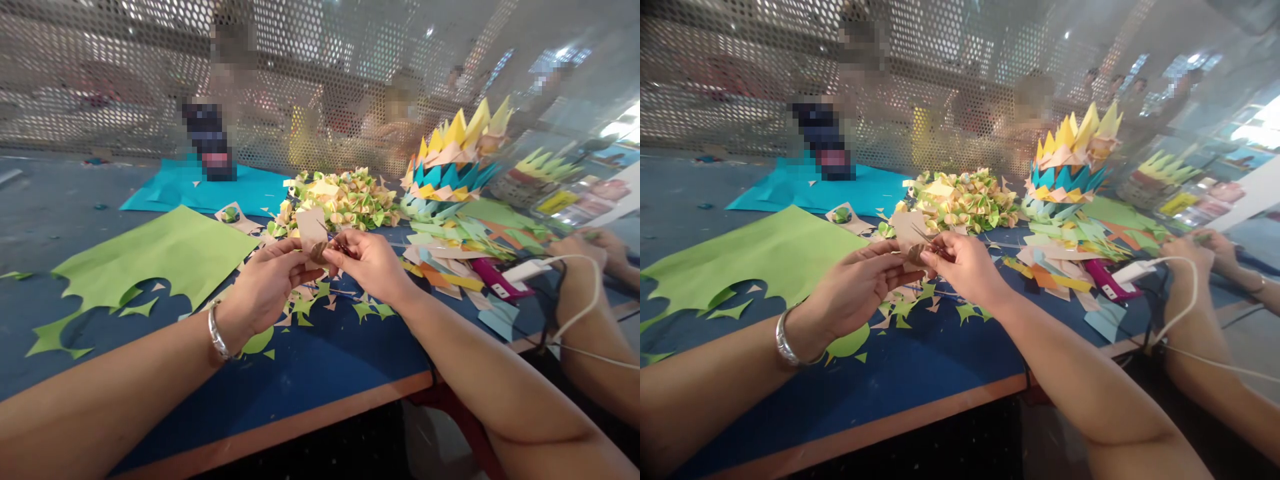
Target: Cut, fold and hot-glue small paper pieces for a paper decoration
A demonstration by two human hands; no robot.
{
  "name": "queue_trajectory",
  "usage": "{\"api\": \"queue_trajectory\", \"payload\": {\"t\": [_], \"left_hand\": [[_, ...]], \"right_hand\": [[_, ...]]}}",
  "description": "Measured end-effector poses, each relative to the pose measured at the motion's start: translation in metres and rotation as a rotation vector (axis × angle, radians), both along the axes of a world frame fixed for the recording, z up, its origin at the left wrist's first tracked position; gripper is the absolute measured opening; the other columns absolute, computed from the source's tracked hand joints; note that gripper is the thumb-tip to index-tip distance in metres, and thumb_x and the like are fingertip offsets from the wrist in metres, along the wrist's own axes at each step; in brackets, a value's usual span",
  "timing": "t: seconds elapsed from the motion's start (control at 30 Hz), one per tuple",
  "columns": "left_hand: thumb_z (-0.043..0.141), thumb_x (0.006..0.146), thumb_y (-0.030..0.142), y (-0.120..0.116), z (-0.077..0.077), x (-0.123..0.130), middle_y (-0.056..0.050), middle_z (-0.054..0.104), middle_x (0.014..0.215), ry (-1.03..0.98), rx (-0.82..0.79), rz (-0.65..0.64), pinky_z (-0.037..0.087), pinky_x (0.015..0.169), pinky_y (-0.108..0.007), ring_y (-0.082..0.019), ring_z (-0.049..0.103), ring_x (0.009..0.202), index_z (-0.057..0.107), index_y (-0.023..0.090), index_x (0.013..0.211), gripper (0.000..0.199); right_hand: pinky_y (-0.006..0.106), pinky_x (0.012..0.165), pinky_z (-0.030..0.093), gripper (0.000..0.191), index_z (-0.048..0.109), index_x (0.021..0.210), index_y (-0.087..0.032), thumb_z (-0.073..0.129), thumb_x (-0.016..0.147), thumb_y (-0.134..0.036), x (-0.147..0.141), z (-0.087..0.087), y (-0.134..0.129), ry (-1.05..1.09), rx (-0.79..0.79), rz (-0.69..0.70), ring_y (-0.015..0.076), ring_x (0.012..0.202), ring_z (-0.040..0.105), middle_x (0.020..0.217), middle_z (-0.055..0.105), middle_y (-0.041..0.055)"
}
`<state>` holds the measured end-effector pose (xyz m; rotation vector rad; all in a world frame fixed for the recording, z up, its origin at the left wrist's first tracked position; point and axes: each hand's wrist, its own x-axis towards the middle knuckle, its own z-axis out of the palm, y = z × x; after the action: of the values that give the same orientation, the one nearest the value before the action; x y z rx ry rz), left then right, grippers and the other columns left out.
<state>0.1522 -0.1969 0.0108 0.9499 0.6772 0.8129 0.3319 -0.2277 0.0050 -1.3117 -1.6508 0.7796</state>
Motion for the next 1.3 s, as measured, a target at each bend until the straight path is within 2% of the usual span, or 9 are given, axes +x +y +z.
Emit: {"api": "queue_trajectory", "payload": {"t": [0.3, 0.43, 0.73, 0.93, 1.13, 1.3], "left_hand": [[0.062, 0.086, 0.015, -0.0014, -0.0025, 0.0007, -0.006, 0.073, 0.091, -0.061, -0.001, 0.034, 0.053, 0.093, -0.036, -0.018, 0.070, 0.086, 0.069, 0.015, 0.082, 0.008], [0.060, 0.087, 0.012, -0.0014, -0.0033, 0.0013, -0.005, 0.073, 0.088, -0.044, -0.023, 0.048, 0.053, 0.090, -0.036, -0.018, 0.070, 0.080, 0.068, 0.015, 0.082, 0.011], [0.059, 0.089, 0.012, 0.0024, -0.0042, 0.0007, -0.008, 0.075, 0.085, 0.021, -0.068, 0.029, 0.052, 0.082, -0.031, -0.018, 0.070, 0.080, 0.069, 0.014, 0.086, 0.010], [0.059, 0.088, 0.013, -0.0024, -0.0041, 0.0024, -0.006, 0.074, 0.080, -0.049, -0.011, -0.026, 0.052, 0.079, -0.028, -0.015, 0.069, 0.075, 0.070, 0.013, 0.078, 0.014], [0.062, 0.087, 0.013, -0.0051, -0.0077, 0.0047, -0.006, 0.075, 0.091, -0.033, 0.136, -0.034, 0.053, 0.082, -0.027, -0.014, 0.069, 0.081, 0.073, 0.015, 0.083, 0.012], [0.063, 0.087, 0.018, -0.0039, -0.0093, 0.0046, -0.005, 0.075, 0.090, -0.037, 0.201, 0.026, 0.054, 0.089, -0.032, -0.017, 0.070, 0.086, 0.070, 0.016, 0.086, 0.008]], "right_hand": [[0.032, 0.070, 0.051, 0.020, 0.067, 0.087, -0.017, 0.064, 0.092, -0.037, 0.0011, -0.0015, 0.0010, 0.000, -0.030, 0.028, 0.0172, 0.070, 0.067, 0.071, 0.071, 0.0026], [0.032, 0.071, 0.051, 0.020, 0.067, 0.087, -0.017, 0.065, 0.091, -0.036, 0.0022, -0.0037, 0.0029, 0.006, -0.036, 0.029, 0.0173, 0.070, 0.068, 0.071, 0.071, 0.0026], [0.029, 0.062, 0.048, 0.020, 0.066, 0.082, -0.017, 0.067, 0.088, -0.037, -0.0002, -0.0006, 0.0029, -0.045, -0.062, 0.004, 0.0152, 0.062, 0.065, 0.065, 0.067, 0.0000], [0.028, 0.057, 0.043, 0.017, 0.064, 0.078, -0.018, 0.068, 0.084, -0.034, -0.0049, 0.0028, 0.0017, -0.060, -0.074, 0.015, 0.0131, 0.061, 0.060, 0.065, 0.064, -0.0007], [0.028, 0.055, 0.039, 0.018, 0.060, 0.077, -0.018, 0.069, 0.084, -0.032, -0.0051, 0.0014, 0.0014, -0.132, -0.040, -0.012, 0.0119, 0.062, 0.052, 0.069, 0.060, -0.0009], [0.029, 0.057, 0.040, 0.029, 0.058, 0.094, -0.020, 0.074, 0.080, -0.039, -0.0039, 0.0011, 0.0020, -0.091, 0.008, -0.122, 0.0121, 0.061, 0.049, 0.071, 0.055, -0.0026]]}}
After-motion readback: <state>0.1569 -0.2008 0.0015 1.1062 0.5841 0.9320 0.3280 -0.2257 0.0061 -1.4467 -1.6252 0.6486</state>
